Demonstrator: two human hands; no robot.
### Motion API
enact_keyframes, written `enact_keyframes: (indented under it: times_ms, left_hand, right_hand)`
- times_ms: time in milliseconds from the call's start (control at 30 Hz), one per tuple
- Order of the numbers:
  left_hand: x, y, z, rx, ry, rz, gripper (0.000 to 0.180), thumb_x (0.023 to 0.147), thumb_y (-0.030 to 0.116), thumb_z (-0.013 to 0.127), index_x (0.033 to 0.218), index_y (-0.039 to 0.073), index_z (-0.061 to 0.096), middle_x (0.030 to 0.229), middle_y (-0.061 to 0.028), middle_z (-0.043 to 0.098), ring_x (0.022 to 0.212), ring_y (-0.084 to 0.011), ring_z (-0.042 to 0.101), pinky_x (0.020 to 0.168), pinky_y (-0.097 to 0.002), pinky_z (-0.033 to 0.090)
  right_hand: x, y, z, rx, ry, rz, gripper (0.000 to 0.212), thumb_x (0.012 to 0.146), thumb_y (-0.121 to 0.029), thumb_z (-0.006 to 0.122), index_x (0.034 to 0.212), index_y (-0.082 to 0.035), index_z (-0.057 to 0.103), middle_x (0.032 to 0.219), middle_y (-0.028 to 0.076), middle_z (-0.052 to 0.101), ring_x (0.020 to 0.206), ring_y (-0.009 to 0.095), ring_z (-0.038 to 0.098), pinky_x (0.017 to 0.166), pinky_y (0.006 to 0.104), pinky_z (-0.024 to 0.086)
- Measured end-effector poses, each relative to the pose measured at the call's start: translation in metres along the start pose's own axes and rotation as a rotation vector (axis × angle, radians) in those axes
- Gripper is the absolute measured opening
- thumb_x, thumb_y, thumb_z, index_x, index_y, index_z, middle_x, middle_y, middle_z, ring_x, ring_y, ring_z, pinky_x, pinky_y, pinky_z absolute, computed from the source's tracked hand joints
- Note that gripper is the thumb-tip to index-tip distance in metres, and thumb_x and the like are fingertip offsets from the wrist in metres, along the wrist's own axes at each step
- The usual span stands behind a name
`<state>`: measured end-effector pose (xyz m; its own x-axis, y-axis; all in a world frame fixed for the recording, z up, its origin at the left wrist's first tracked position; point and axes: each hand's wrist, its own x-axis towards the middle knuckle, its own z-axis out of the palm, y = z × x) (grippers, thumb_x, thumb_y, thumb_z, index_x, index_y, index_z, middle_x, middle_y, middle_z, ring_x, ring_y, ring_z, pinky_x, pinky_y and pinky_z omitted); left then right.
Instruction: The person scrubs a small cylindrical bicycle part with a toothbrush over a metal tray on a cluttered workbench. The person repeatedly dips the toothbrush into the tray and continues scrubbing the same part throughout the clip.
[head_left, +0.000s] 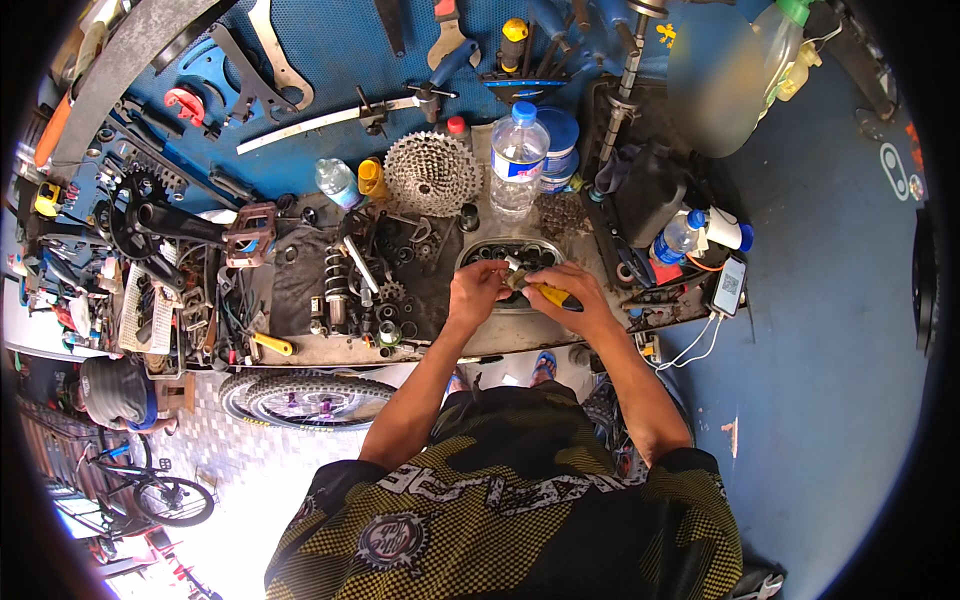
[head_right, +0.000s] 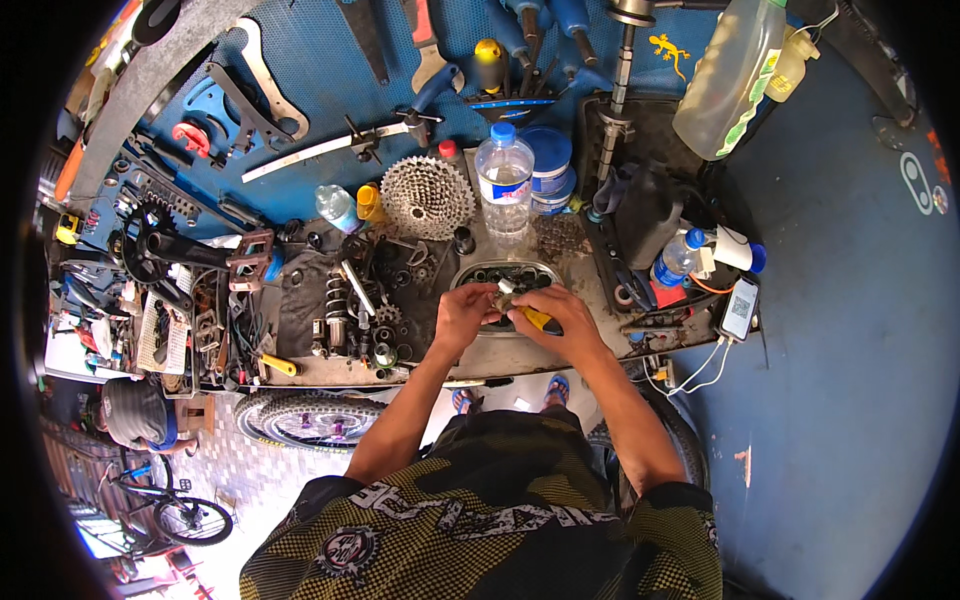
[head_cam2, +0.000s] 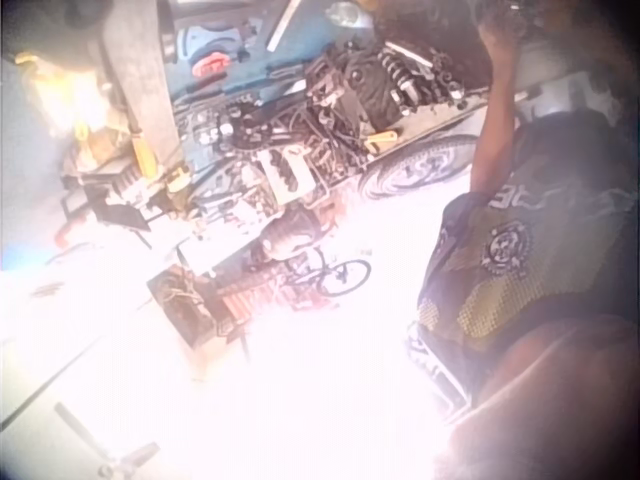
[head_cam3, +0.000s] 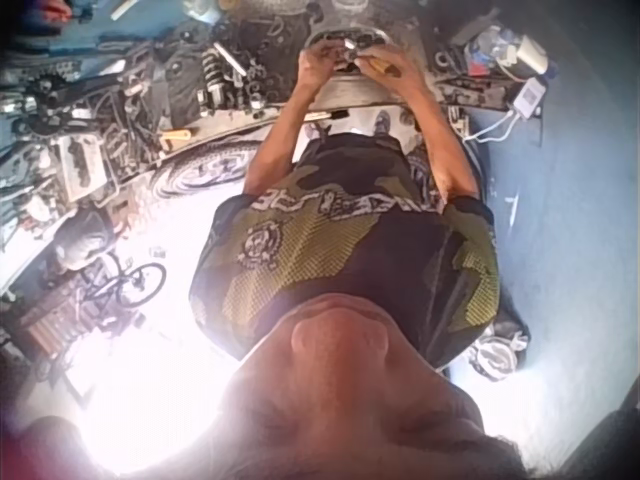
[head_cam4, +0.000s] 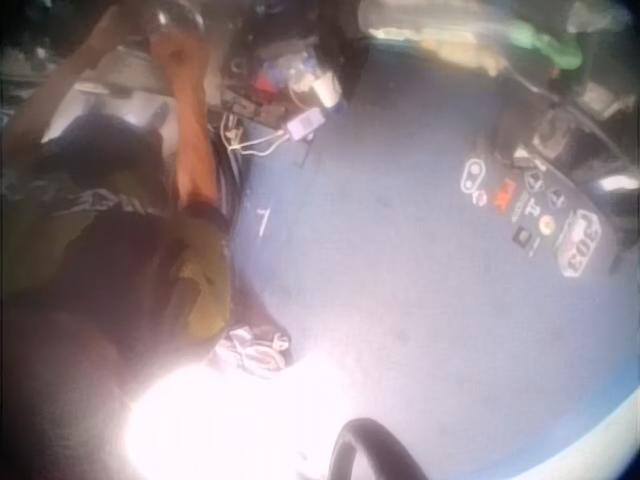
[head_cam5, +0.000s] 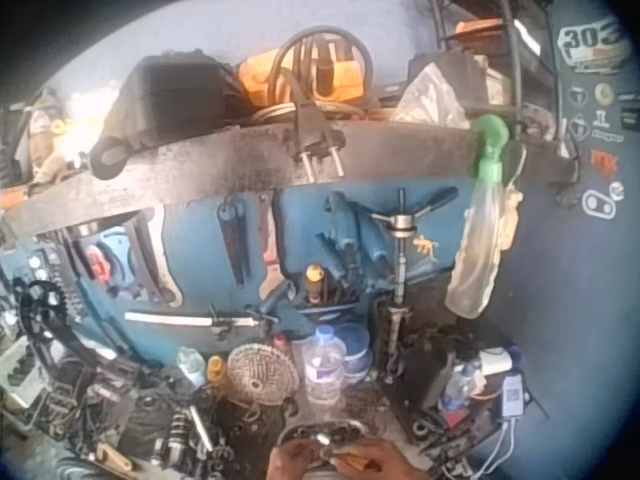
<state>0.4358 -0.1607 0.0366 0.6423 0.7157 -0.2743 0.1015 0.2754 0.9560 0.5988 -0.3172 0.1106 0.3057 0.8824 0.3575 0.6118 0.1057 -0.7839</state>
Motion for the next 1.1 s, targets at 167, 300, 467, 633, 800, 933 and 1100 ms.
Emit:
enact_keyframes:
  times_ms: [167, 300, 467, 633, 800, 933, 1100]
  left_hand:
    - [0.0, 0.0, 0.001, -0.022, -0.032, -0.061, 0.025, 0.11, -0.001, 0.059, 0.129, -0.012, 0.072, 0.111, -0.0157, 0.079, 0.092, -0.0222, 0.081, 0.083, -0.0313, 0.071]
    - [0.002, -0.004, 0.001, 0.006, -0.059, -0.075, 0.025, 0.111, 0.0, 0.059, 0.129, -0.011, 0.072, 0.109, -0.0146, 0.079, 0.091, -0.0224, 0.082, 0.082, -0.0319, 0.071]
    - [-0.002, 0.003, 0.002, 0.008, -0.084, -0.105, 0.024, 0.112, 0.0, 0.058, 0.128, -0.011, 0.072, 0.106, -0.0148, 0.078, 0.089, -0.0228, 0.082, 0.079, -0.0323, 0.071]
    - [-0.001, -0.004, -0.004, -0.083, -0.166, -0.108, 0.027, 0.114, 0.003, 0.057, 0.135, -0.008, 0.069, 0.113, -0.0142, 0.076, 0.093, -0.0238, 0.082, 0.081, -0.0332, 0.071]
    - [-0.002, 0.001, 0.001, -0.2, -0.199, -0.074, 0.032, 0.111, 0.002, 0.06, 0.142, -0.004, 0.066, 0.113, -0.0087, 0.076, 0.098, -0.0159, 0.076, 0.085, -0.0305, 0.067]
    - [0.0, -0.008, -0.003, -0.174, -0.202, -0.009, 0.038, 0.108, 0.001, 0.064, 0.146, -0.003, 0.065, 0.11, -0.0038, 0.075, 0.097, -0.0101, 0.07, 0.082, -0.0273, 0.062]
    - [0.008, -0.021, -0.005, 0.06, -0.142, 0.024, 0.038, 0.106, 0.0, 0.064, 0.143, -0.006, 0.068, 0.111, -0.0106, 0.08, 0.092, -0.0115, 0.072, 0.077, -0.0298, 0.065]
  right_hand:
    - [0.003, -0.005, -0.009, 0.029, -0.007, -0.018, 0.023, 0.092, -0.017, 0.088, 0.109, -0.004, 0.08, 0.105, 0.014, 0.082, 0.097, 0.032, 0.076, 0.091, 0.0424, 0.058]
    - [0.004, 0.004, -0.006, -0.025, -0.016, -0.059, 0.023, 0.092, -0.017, 0.088, 0.109, -0.003, 0.08, 0.106, 0.013, 0.082, 0.097, 0.033, 0.075, 0.088, 0.0427, 0.058]
    - [0.002, 0.001, -0.007, 0.031, -0.045, -0.114, 0.023, 0.092, -0.016, 0.088, 0.111, -0.005, 0.08, 0.106, 0.014, 0.082, 0.097, 0.033, 0.075, 0.087, 0.0437, 0.059]
    - [0.0, 0.024, -0.011, -0.098, -0.009, -0.032, 0.024, 0.093, -0.022, 0.087, 0.111, -0.008, 0.081, 0.104, 0.013, 0.081, 0.098, 0.033, 0.074, 0.087, 0.0432, 0.059]
    - [-0.019, 0.054, -0.002, -0.418, -0.072, 0.183, 0.027, 0.095, -0.035, 0.084, 0.11, -0.012, 0.081, 0.103, 0.011, 0.081, 0.099, 0.032, 0.074, 0.087, 0.0411, 0.06]
    - [-0.013, 0.045, 0.013, -0.065, 0.077, 0.494, 0.027, 0.098, -0.037, 0.082, 0.109, -0.012, 0.082, 0.101, 0.009, 0.081, 0.096, 0.022, 0.077, 0.086, 0.0362, 0.059]
    - [0.005, -0.002, 0.035, 0.245, 0.098, 0.493, 0.027, 0.102, -0.029, 0.082, 0.108, -0.003, 0.08, 0.094, 0.008, 0.081, 0.09, 0.012, 0.076, 0.082, 0.0303, 0.058]
